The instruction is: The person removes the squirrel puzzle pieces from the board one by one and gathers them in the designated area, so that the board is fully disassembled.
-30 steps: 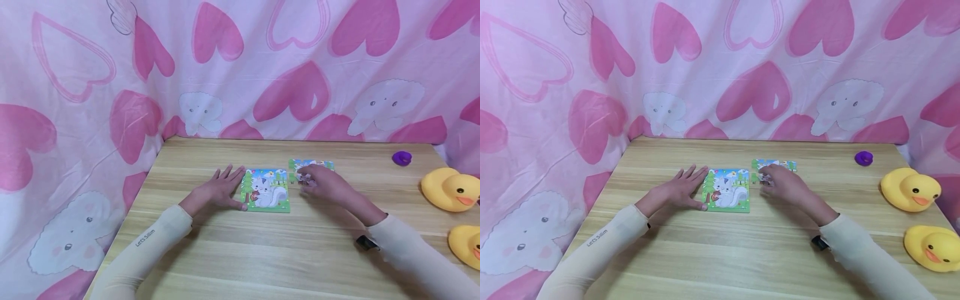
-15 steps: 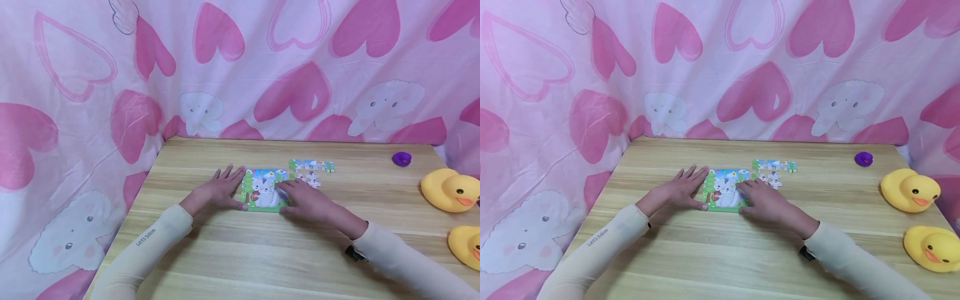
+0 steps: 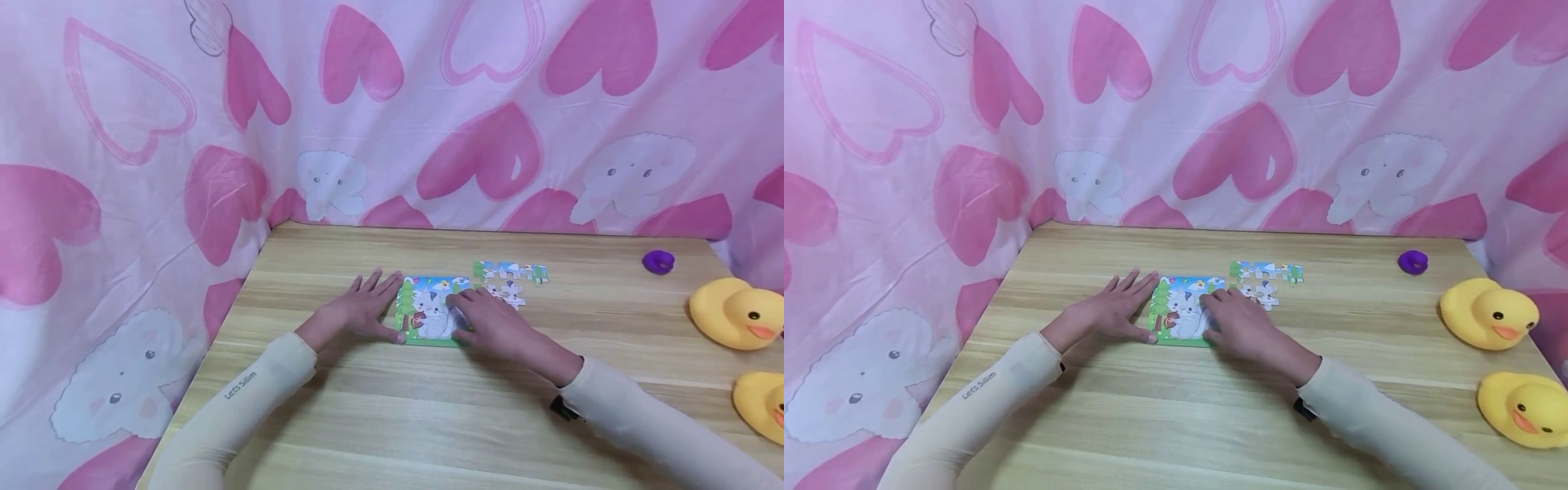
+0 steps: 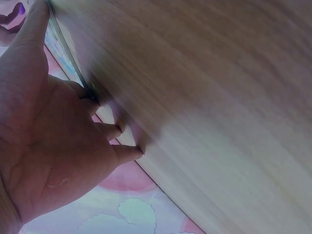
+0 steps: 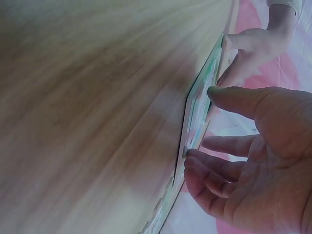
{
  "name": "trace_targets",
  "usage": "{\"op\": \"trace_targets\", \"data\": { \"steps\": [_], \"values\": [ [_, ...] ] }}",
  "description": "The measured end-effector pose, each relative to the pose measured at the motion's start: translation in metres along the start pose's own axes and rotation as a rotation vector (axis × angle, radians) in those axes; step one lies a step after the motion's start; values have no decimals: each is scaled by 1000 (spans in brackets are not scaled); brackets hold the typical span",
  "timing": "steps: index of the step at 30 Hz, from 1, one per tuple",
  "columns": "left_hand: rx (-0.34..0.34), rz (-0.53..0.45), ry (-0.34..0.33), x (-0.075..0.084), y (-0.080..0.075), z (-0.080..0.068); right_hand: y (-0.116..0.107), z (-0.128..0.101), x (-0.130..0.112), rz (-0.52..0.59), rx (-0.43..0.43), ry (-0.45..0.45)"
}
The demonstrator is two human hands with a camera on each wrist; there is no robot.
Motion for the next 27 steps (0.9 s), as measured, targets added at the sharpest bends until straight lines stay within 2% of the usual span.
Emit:
{"op": "trace_targets", "data": {
  "steps": [13,27],
  "values": [
    [-2,9,21,-2,-1,0,-1,8,4,7,-4,17],
    [-10,10,17,-3,-1,2,-3,26,12,143,-84,75]
  ]
}}
Point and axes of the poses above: each hand's wrist, its own z-axis towards the middle knuckle, its own y-axis out of the palm, x = y × z, the point moved 2 cm from there along z, towards the middle knuckle, and after that the axes turned 3 degrees about -y, right-handed, at the moved point
